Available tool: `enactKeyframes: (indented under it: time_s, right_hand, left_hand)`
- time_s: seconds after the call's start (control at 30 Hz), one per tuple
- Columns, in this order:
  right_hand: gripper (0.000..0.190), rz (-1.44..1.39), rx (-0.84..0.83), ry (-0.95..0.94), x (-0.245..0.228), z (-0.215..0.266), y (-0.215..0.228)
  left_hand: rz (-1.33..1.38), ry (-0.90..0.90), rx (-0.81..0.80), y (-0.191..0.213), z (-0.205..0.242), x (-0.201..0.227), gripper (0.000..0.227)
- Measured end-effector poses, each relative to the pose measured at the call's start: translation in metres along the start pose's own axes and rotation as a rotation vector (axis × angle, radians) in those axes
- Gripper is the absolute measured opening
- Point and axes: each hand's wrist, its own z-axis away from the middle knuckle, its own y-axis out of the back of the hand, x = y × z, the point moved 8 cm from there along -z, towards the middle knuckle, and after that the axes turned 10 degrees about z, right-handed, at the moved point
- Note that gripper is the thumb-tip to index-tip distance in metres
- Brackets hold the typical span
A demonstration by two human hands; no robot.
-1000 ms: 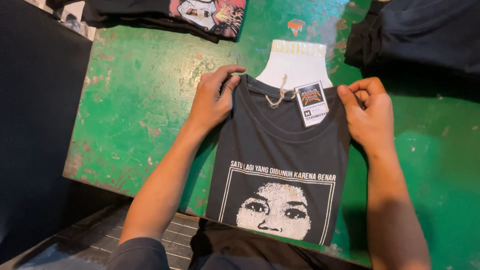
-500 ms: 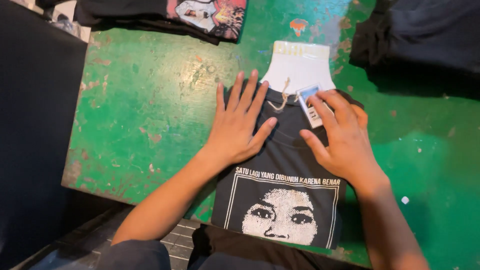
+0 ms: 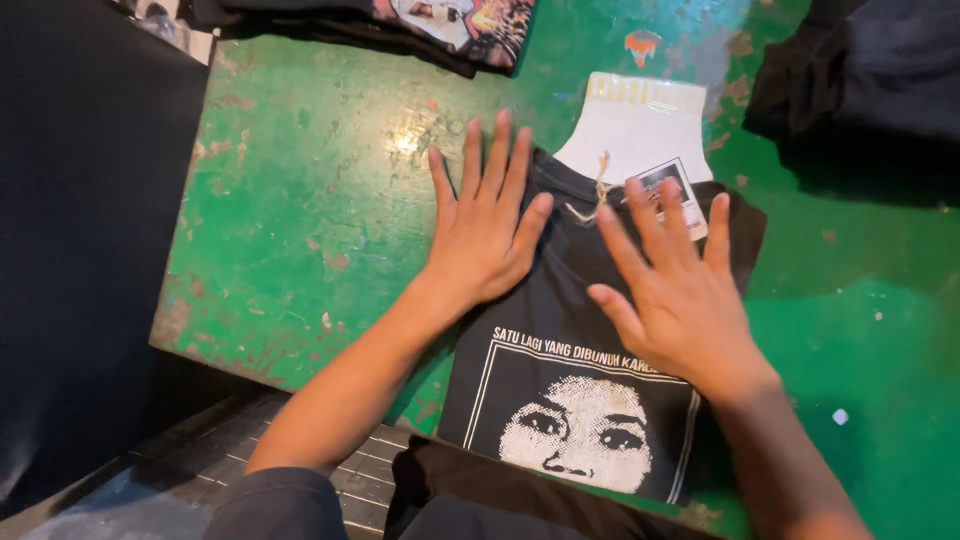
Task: Folding t-shirts using a cardboard template to ensure uniform size on a workspace table
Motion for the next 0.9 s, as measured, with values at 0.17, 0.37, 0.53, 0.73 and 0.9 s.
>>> enactKeyframes:
  time_s: [0.17,0.37,0.53,0.73,0.9]
  right_hand:
    - [0.065,-0.189,0.031,-0.058,0.014,0.001,0.004]
    - [0.033,-0.295,0.296,0.030,-0.008,-0.002,0.055]
    - [0.068,0.095,-0.024,0.376,-0.068,-0.009,-0.004]
    - [0.063,0.192,-0.038,0.254,-0.057,-0.019,0.005]
    - [0.057,0.115,0.041,0.331,-0.079,-0.051,0.014]
  left_hand:
    - [-0.003,0.070,0.066,0.008,-0.006,-0.026,0.061]
    - [0.421,0.097,0.308,0.054,0.031,-0.016,0.053]
    - [-0.105,0.053,0.023,0.002,0.088,0.008,0.068]
    - [-0.149,0.133,0.076,0.010,0.094,0.001,0.063]
    - [-0.103,0.136,0.076,0.010,0.095,0.000,0.062]
